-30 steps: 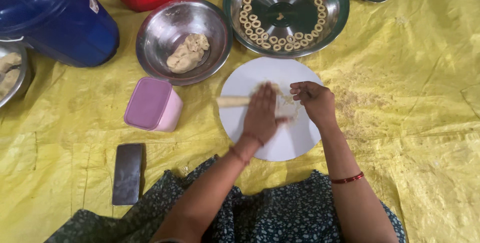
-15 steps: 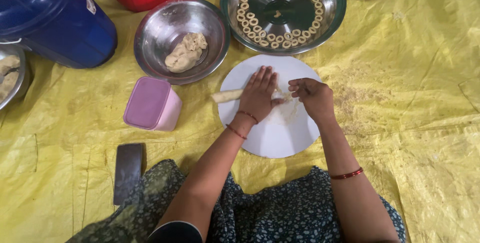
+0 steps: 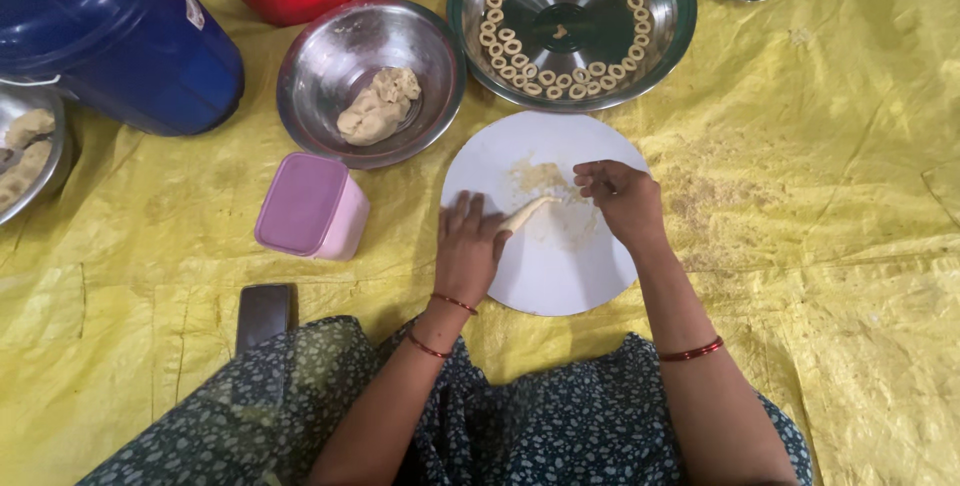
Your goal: The person rolls small pieces of dough into thin ropes on a white plate, then joins the ends to form rings. The finished rings are placed into a metal bowl. The process is repeated with additional dough pieces.
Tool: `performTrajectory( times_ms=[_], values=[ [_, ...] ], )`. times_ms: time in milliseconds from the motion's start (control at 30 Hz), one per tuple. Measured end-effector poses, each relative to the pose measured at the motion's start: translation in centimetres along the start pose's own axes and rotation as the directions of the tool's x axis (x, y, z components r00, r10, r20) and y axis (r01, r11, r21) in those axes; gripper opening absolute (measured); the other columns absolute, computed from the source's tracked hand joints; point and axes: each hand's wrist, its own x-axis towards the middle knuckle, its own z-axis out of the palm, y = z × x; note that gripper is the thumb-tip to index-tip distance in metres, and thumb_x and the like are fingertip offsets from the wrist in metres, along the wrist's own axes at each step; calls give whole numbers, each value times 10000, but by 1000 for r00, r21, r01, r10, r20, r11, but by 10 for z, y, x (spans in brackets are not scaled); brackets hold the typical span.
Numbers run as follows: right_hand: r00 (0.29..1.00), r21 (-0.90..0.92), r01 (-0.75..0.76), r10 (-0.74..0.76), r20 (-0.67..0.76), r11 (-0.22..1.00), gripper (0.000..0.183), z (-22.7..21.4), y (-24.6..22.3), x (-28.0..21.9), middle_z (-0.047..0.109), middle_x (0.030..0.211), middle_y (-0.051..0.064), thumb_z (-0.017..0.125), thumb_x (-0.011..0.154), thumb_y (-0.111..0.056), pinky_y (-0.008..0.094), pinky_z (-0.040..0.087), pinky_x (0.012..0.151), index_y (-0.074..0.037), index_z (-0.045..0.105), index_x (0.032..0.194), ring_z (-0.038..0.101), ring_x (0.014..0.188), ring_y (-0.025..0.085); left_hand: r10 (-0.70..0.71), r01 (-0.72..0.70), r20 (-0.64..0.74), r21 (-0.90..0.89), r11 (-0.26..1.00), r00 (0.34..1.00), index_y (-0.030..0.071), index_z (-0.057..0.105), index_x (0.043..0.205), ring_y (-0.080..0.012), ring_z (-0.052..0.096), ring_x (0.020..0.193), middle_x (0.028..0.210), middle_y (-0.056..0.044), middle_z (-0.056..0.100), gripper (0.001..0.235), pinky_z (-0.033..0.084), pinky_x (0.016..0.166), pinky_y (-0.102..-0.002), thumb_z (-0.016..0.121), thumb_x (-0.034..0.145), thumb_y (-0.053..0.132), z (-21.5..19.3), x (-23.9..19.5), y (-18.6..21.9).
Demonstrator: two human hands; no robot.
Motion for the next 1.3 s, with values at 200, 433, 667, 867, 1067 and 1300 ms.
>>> performTrajectory(
  times_ms=[200, 433, 667, 867, 1067, 1300],
  values=[
    [999, -82, 6, -10, -41, 997, 267, -4, -1, -1, 801, 1003, 80, 557, 907, 53, 266, 598, 731, -15, 760, 1065, 775, 850, 127, 383, -380, 10, -89, 921, 924, 59, 712, 1212, -300, 504, 1425, 1337, -137, 663, 240, 418, 1211, -476, 600, 1009, 121, 26, 10, -42],
    [996, -146, 76, -81, -32, 986, 275, 3, 3, -3, 806, 959, 88, 570, 907, 61, 268, 602, 797, -27, 769, 1073, 778, 856, 132, 247, -215, -138, 214, 953, 959, -37, 600, 1357, -392, 417, 1462, 1440, -224, 567, 513, 254, 1265, -526, 626, 910, 214, 31, 33, -3],
    [998, -29, -4, 2, -66, 1000, 288, -1, 6, -1, 798, 964, 79, 556, 914, 57, 266, 615, 775, -35, 764, 1091, 774, 844, 127, -6, 3, 52, 59, 998, 999, -66, 237, 1577, -371, 115, 1577, 1671, -287, 158, 1071, 86, 1270, -464, 562, 866, 667, 74, 57, 67],
    [978, -155, 78, -105, -180, 985, 278, -10, 8, 5, 793, 941, 92, 609, 888, 69, 267, 579, 790, -16, 785, 1086, 748, 861, 123, -32, 27, 15, 231, 973, 999, -53, 218, 1592, -357, 81, 1585, 1688, -258, 126, 1030, 55, 1281, -460, 472, 935, 697, 96, 113, 44],
    [975, 70, -13, 28, -221, 997, 283, -17, 8, 8, 779, 957, 66, 555, 915, 81, 240, 554, 730, 12, 757, 1102, 718, 856, 112, 21, -25, 106, 39, 999, 994, -40, 235, 1586, -376, 95, 1581, 1685, -251, 165, 979, 61, 1275, -485, 482, 947, 660, 82, 24, 69],
    [983, 107, -16, 35, -179, 994, 264, -14, 6, 4, 781, 977, 56, 554, 925, 75, 238, 550, 715, 12, 761, 1076, 727, 861, 100, 32, -50, 164, 110, 993, 986, 1, 234, 1589, -359, 84, 1570, 1679, -227, 153, 925, 64, 1258, -494, 468, 952, 628, 79, 54, 55]
  ],
)
